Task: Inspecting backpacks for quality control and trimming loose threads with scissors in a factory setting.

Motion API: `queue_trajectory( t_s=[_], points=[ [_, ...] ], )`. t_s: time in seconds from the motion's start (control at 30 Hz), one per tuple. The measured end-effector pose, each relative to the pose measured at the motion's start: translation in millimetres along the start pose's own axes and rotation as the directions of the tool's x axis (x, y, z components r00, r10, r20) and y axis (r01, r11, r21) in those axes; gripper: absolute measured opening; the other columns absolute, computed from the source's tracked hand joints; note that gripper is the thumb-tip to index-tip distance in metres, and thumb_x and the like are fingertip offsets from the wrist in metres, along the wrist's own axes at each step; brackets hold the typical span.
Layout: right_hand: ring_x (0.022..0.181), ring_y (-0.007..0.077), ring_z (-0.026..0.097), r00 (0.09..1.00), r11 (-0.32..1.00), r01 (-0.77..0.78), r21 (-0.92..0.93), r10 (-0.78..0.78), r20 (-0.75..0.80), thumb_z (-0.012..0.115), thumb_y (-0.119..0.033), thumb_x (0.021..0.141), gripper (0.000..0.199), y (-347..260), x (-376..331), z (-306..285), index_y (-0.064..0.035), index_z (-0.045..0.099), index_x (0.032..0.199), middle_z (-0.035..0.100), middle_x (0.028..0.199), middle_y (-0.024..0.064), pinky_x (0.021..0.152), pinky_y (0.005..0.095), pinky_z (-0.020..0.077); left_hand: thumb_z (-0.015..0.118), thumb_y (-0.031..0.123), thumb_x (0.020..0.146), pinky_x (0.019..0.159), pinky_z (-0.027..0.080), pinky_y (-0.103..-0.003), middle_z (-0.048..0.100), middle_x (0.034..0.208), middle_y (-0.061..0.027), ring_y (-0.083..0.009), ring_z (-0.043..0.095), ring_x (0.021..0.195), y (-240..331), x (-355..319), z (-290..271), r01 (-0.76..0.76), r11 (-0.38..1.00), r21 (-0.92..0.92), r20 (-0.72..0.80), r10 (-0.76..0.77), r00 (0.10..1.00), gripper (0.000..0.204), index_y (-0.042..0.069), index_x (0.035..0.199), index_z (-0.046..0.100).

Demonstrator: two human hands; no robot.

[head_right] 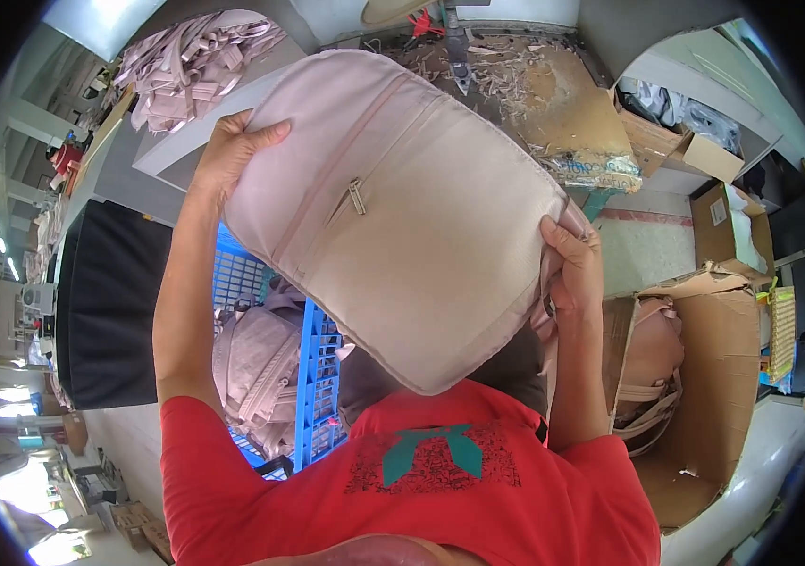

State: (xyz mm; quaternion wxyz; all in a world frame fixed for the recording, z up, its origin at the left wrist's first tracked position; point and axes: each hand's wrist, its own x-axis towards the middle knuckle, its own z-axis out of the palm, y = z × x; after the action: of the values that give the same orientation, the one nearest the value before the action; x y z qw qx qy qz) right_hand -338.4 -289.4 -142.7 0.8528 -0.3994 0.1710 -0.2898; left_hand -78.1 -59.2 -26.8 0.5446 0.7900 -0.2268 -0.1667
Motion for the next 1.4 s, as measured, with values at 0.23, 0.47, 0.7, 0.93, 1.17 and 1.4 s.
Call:
queue_trajectory(
  t_s=[0.23, 0.47, 0.7, 0.93, 1.17, 1.4],
  points=[
    [0.092, 0.0197, 0.055, 0.999, 0.999, -0.030, -0.014, 0.031, 0.022, 0.057, -0.001, 0.073, 0.039, 8, 8, -14, 0.0039, 0.047, 0.111, 0.055, 0.104, 0.0119, 0.082, 0.0288, 0.0428, 0.068, 0.015, 0.066, 0.056, 0.047, -0.025, 0.062, 0.074, -0.0090, -0.0126, 0.058, 0.059, 4, 6, 5, 0.014, 0.999, 0.051, -0.004, -0.014, 1.000, 0.028, -0.001, 0.087, 0.061],
    [0.093, 0.0211, 0.054, 0.999, 0.999, -0.034, -0.001, 0.034, 0.008, 0.057, -0.002, 0.073, 0.041, 3, 9, -15, 0.0049, 0.046, 0.111, 0.054, 0.105, 0.0132, 0.084, 0.0296, 0.0418, 0.068, 0.014, 0.065, 0.057, 0.048, -0.025, 0.062, 0.074, -0.0100, -0.0136, 0.059, 0.059, 4, 17, 11, 0.014, 0.999, 0.051, 0.013, -0.015, 1.000, 0.029, -0.003, 0.087, 0.060],
    [0.088, 0.0207, 0.056, 0.999, 1.000, -0.031, -0.004, 0.031, -0.043, 0.054, 0.001, 0.072, 0.035, -4, -6, -19, 0.0067, 0.049, 0.106, 0.057, 0.099, 0.0140, 0.080, 0.0292, 0.0430, 0.069, 0.018, 0.063, 0.061, 0.047, -0.025, 0.061, 0.074, -0.0075, -0.0126, 0.057, 0.063, -7, 22, 19, -0.033, 0.998, 0.062, 0.090, 0.027, 0.996, 0.033, -0.001, 0.088, 0.061],
    [0.089, 0.0211, 0.056, 0.998, 0.999, -0.032, -0.031, 0.031, -0.062, 0.055, 0.001, 0.072, 0.035, -2, -12, -33, 0.0076, 0.049, 0.106, 0.056, 0.099, 0.0147, 0.082, 0.0294, 0.0424, 0.070, 0.015, 0.066, 0.062, 0.048, -0.025, 0.062, 0.077, -0.0068, -0.0120, 0.058, 0.064, -18, 21, 25, -0.063, 0.990, 0.127, 0.104, 0.050, 0.993, 0.034, -0.001, 0.094, 0.059],
    [0.086, 0.0198, 0.056, 0.996, 0.994, -0.076, -0.082, 0.072, -0.057, 0.057, -0.005, 0.071, 0.045, -16, -12, -19, 0.0068, 0.043, 0.112, 0.056, 0.097, 0.0129, 0.080, 0.0293, 0.0427, 0.070, 0.016, 0.062, 0.064, 0.045, -0.024, 0.061, 0.078, -0.0064, -0.0128, 0.056, 0.067, -31, 12, 11, -0.024, 1.000, -0.016, 0.041, 0.024, 0.999, 0.035, -0.001, 0.091, 0.061],
    [0.062, 0.0128, 0.053, 0.987, 0.923, -0.008, -0.385, 0.069, 0.145, 0.063, -0.004, 0.063, 0.055, -6, 15, 35, 0.0084, 0.040, 0.112, 0.055, 0.081, 0.0100, 0.055, 0.0239, 0.0430, 0.071, 0.011, 0.064, 0.068, 0.045, -0.025, 0.061, 0.082, -0.0070, -0.0145, 0.057, 0.072, -31, -17, -48, 0.080, 0.989, -0.123, -0.183, -0.102, 0.978, 0.035, -0.002, 0.095, 0.058]
  ],
)
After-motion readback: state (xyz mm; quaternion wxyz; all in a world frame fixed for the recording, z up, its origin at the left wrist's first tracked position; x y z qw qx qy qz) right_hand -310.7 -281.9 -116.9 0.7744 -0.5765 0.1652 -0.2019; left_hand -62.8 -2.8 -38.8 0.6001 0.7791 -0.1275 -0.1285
